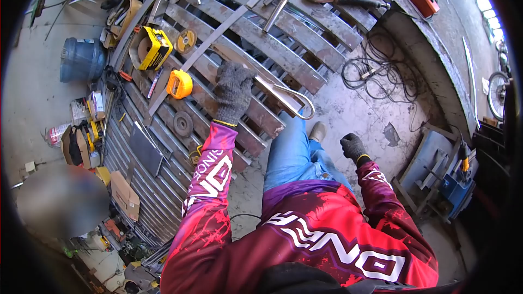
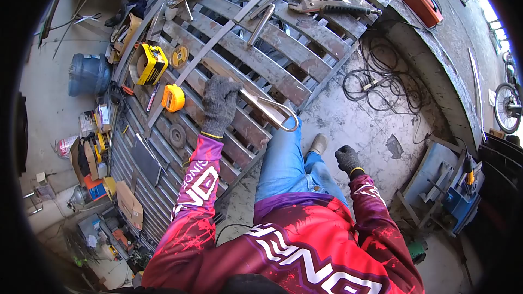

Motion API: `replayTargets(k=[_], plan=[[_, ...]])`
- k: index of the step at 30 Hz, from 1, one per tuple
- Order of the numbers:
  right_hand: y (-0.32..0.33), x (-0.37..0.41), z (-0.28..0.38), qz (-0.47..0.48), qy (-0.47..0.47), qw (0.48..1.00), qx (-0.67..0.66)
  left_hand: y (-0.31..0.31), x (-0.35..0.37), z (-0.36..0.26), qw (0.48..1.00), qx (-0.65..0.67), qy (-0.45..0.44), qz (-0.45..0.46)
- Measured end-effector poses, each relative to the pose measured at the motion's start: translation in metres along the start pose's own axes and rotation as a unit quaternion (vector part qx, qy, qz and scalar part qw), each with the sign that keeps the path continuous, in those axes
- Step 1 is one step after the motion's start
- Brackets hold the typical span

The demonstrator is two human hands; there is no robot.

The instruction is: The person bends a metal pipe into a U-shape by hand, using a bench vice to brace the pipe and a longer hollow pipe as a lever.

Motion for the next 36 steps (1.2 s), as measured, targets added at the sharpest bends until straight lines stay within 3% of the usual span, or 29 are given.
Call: replayTargets(k=[25,33,34,36], plan=[[0.004,0.012,-0.013,-0.003,-0.025,0.999,-0.023,-0.003,0.0,0.007,0.999,-0.011,-0.032,-0.034],[0.016,0.034,0.029,-0.011,0.005,1.0,-0.023,-0.007,0.004,0.011,0.999,-0.027,-0.009,-0.034],[0.015,0.036,0.033,-0.006,0.025,0.999,-0.033,-0.007,0.005,0.009,0.998,-0.033,0.034,-0.031],[0.012,0.038,0.047,0.004,0.074,0.997,-0.035,-0.007,0.006,0.01,0.998,-0.027,0.039,-0.033]])
Point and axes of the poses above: each hand's wrist, its own x-axis away from the middle knuckle, its own y-axis out of the back of the hand, z = x × y, the point moved 3 cm from there along -x, towards the middle knuckle, and after that the axes turned 5 degrees about -x, right-handed, at the moved point
